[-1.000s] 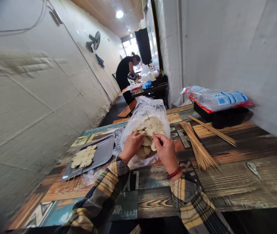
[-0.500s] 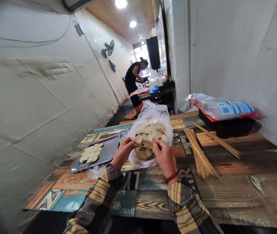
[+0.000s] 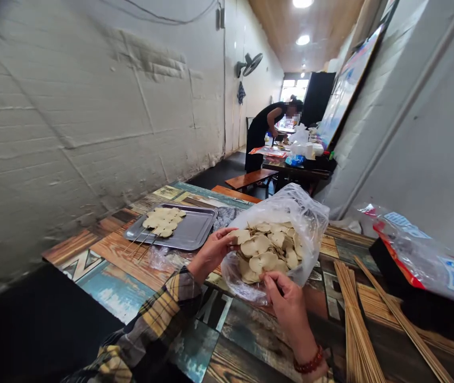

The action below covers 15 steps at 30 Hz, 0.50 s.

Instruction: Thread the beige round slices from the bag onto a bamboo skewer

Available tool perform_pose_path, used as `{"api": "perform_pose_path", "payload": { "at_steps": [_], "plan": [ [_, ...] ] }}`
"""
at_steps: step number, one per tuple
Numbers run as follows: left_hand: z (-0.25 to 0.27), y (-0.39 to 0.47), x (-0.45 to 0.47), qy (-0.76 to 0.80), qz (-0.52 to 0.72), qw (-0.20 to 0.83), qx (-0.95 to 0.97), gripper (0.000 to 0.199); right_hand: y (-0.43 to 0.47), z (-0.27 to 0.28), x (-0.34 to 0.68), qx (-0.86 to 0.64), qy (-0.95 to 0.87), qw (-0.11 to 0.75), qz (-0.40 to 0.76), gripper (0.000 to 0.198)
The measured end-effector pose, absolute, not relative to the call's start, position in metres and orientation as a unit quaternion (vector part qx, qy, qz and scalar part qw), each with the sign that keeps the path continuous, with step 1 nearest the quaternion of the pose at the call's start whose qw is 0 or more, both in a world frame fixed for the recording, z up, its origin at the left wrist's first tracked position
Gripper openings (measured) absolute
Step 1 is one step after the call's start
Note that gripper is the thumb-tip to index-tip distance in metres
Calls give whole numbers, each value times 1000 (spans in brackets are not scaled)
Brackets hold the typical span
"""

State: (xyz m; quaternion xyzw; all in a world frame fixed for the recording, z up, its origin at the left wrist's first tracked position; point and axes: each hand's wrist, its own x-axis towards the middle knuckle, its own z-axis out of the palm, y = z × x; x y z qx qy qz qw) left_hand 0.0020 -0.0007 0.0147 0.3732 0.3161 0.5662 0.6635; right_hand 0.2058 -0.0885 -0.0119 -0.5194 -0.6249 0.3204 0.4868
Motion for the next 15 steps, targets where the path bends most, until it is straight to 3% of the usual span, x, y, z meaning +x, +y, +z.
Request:
{"api": "perform_pose_path", "payload": {
  "at_steps": [5,15],
  "plan": [
    [3,6,1,341,585,643,359,36,-105,-28,207,-562,-619,392,384,36],
    [6,5,-13,356,613,622,334,35,-113,-31,212,-584,-625,371,362,32]
  ]
}}
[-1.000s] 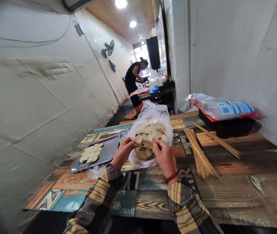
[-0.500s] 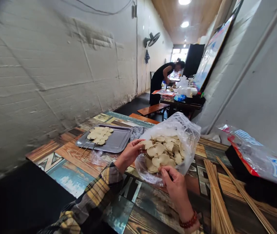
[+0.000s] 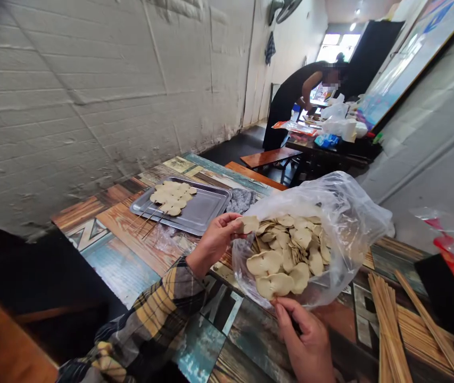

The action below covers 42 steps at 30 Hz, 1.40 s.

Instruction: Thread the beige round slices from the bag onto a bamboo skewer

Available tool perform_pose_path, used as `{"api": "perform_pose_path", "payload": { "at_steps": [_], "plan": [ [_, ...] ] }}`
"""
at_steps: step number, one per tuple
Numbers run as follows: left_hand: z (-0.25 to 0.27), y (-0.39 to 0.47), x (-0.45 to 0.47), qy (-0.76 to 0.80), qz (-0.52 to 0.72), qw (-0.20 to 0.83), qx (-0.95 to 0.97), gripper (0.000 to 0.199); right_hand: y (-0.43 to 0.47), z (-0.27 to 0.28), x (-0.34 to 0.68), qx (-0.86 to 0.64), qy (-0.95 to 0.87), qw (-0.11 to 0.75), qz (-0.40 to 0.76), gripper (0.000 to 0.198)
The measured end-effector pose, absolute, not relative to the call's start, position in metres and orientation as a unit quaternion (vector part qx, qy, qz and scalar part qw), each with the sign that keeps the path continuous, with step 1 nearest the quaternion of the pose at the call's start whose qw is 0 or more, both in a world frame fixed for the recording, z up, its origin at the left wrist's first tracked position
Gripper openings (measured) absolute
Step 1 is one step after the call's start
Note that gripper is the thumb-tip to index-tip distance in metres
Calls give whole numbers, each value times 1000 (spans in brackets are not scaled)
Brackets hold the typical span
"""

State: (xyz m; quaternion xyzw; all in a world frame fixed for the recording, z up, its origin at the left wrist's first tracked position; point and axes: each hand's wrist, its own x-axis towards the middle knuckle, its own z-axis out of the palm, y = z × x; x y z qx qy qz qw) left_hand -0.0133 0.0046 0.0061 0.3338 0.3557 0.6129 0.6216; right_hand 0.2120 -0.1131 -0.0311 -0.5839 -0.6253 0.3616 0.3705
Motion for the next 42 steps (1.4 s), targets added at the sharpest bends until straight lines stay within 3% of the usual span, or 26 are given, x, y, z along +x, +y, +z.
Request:
{"api": "perform_pose_path", "payload": {
  "at_steps": [13,42],
  "plan": [
    [11,1,-11,356,614,612,348,30,-111,-23,205,-551,-701,380,246,28],
    [9,-4,-6,382,606,573,398,27,-109,-23,203,-563,-703,368,232,32]
  ]
}}
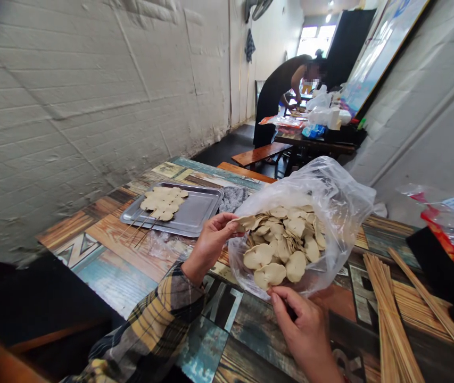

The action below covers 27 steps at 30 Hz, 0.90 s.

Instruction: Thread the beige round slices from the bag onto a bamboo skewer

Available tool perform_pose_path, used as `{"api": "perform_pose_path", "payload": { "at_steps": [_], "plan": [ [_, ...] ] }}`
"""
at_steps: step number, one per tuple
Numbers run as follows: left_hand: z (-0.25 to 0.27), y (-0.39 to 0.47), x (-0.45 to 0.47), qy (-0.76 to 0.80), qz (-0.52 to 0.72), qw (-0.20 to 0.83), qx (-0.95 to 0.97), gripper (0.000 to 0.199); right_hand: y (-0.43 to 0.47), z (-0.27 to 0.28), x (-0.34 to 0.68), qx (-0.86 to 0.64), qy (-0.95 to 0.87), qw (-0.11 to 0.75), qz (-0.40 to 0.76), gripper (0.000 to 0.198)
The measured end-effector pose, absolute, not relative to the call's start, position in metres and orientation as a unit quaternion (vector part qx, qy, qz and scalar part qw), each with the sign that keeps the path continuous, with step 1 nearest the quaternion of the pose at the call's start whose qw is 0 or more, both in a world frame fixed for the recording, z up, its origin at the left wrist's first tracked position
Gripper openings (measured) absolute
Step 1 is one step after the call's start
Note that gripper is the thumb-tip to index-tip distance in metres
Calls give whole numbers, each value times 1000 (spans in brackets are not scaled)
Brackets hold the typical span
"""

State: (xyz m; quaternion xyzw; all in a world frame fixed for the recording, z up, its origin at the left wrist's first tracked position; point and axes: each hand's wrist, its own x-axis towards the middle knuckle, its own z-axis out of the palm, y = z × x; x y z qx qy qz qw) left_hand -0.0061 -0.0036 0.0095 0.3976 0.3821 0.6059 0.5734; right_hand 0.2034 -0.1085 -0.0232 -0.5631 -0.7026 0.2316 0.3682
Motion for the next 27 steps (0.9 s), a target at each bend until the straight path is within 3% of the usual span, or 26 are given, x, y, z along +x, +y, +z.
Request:
{"api": "perform_pose_path", "payload": {
  "at_steps": [18,27],
  "plan": [
    [12,-9,1,414,578,531,462,18,-108,-23,201,-562,-703,368,233,35],
    [13,-11,4,388,574,604,393,27,-108,-26,202,-558,-713,374,201,32]
  ]
}}
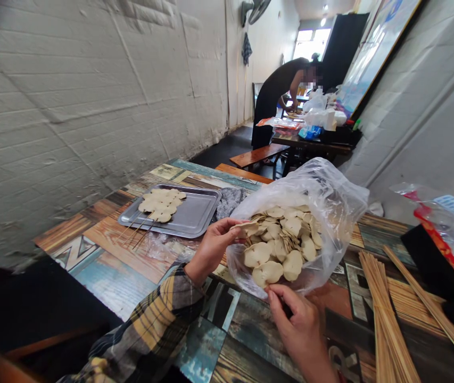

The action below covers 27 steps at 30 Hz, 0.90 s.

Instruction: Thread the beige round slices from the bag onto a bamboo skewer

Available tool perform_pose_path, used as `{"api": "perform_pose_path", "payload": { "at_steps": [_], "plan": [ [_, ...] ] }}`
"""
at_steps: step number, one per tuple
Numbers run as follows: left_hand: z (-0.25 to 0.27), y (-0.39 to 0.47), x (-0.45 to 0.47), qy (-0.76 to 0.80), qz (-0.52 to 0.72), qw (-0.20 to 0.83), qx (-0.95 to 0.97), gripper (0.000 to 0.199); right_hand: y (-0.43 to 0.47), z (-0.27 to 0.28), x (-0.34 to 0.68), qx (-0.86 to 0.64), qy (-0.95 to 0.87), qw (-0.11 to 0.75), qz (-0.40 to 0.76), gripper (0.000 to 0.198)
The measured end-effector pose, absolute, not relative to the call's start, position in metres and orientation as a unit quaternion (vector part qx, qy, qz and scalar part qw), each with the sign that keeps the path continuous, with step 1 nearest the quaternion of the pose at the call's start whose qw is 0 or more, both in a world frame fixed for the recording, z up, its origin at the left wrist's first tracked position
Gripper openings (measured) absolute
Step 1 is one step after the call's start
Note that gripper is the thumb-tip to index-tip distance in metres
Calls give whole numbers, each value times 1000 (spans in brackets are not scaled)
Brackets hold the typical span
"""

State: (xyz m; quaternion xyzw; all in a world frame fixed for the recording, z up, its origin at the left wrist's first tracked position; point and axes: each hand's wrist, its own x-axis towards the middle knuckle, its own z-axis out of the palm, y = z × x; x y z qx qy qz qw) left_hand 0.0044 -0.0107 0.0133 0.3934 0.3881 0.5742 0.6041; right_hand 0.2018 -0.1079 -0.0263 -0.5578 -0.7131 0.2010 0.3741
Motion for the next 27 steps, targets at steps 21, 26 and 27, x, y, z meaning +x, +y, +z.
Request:
{"api": "perform_pose_path", "payload": {
  "at_steps": [21,26,27],
  "plan": [
    [5,-6,-2,382,546,669,328,30,-109,-32,205,-520,-755,383,114,30],
    [3,-5,-3,375,546,681,311,27,-109,-33,206,-510,-765,384,84,30],
    [3,-5,-3,373,546,685,306,26,-109,-33,206,-507,-768,383,79,30]
  ]
}}
